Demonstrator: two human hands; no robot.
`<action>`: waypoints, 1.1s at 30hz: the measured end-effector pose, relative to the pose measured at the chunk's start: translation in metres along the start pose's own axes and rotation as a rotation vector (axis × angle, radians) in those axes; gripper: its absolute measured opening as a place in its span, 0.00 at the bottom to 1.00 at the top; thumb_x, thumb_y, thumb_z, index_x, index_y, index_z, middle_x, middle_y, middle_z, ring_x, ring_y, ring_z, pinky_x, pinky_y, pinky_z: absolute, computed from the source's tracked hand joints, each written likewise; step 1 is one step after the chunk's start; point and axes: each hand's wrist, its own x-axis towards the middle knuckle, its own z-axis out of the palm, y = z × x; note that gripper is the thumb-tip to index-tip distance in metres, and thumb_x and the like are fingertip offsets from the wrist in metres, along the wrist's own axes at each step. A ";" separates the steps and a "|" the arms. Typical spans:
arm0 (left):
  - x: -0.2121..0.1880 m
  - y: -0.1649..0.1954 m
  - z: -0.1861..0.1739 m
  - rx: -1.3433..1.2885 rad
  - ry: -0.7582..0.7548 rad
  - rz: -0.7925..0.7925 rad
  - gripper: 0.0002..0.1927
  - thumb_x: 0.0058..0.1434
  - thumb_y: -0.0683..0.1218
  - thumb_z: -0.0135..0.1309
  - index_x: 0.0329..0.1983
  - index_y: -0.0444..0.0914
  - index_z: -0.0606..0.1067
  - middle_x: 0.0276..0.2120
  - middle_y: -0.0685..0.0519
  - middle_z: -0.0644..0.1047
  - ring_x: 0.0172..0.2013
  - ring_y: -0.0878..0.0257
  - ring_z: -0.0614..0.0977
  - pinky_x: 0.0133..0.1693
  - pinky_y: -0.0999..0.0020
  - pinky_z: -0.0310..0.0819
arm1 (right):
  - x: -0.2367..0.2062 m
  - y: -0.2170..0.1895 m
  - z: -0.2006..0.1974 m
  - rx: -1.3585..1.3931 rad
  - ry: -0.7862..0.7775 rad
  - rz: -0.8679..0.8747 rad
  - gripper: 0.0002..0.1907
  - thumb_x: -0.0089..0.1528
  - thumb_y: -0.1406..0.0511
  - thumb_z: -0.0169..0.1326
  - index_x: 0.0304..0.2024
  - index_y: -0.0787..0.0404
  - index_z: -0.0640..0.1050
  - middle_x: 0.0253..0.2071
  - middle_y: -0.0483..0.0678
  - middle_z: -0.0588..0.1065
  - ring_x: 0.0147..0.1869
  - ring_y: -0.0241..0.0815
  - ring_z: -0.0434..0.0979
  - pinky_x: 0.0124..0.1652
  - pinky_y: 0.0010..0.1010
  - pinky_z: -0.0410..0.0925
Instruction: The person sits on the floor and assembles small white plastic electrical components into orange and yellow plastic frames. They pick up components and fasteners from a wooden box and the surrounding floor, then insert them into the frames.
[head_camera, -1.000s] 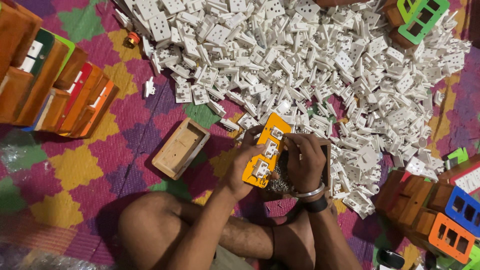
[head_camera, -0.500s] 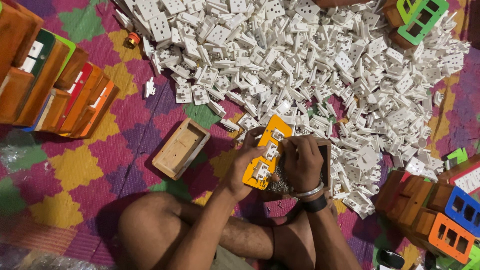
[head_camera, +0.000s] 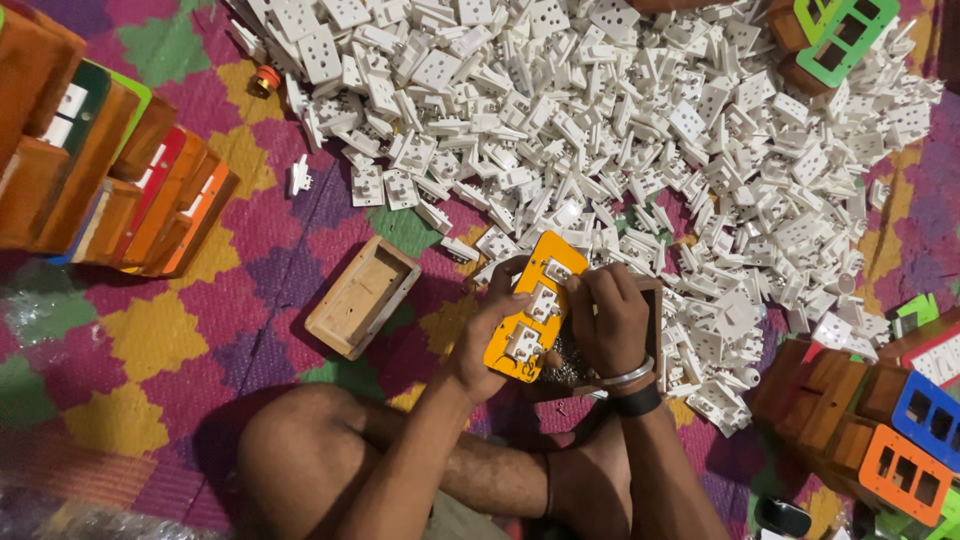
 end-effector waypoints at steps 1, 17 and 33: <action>0.000 0.000 0.000 0.001 -0.011 0.013 0.27 0.69 0.51 0.49 0.70 0.42 0.61 0.53 0.47 0.73 0.49 0.56 0.78 0.36 0.56 0.83 | 0.001 -0.001 0.002 0.023 0.039 0.037 0.07 0.63 0.73 0.62 0.36 0.66 0.75 0.32 0.52 0.71 0.30 0.47 0.71 0.31 0.35 0.65; 0.001 0.000 -0.001 0.077 0.058 0.042 0.27 0.65 0.49 0.48 0.67 0.46 0.60 0.55 0.49 0.73 0.53 0.56 0.77 0.34 0.56 0.83 | 0.002 -0.017 -0.010 0.032 0.050 0.036 0.08 0.61 0.75 0.62 0.44 0.64 0.82 0.38 0.51 0.78 0.40 0.47 0.81 0.40 0.32 0.73; 0.001 0.003 0.002 0.157 0.067 0.071 0.25 0.65 0.47 0.50 0.65 0.45 0.61 0.54 0.49 0.72 0.52 0.59 0.76 0.35 0.59 0.82 | 0.005 -0.017 -0.013 0.166 -0.012 0.315 0.08 0.59 0.72 0.64 0.41 0.62 0.83 0.38 0.48 0.80 0.37 0.39 0.82 0.36 0.26 0.75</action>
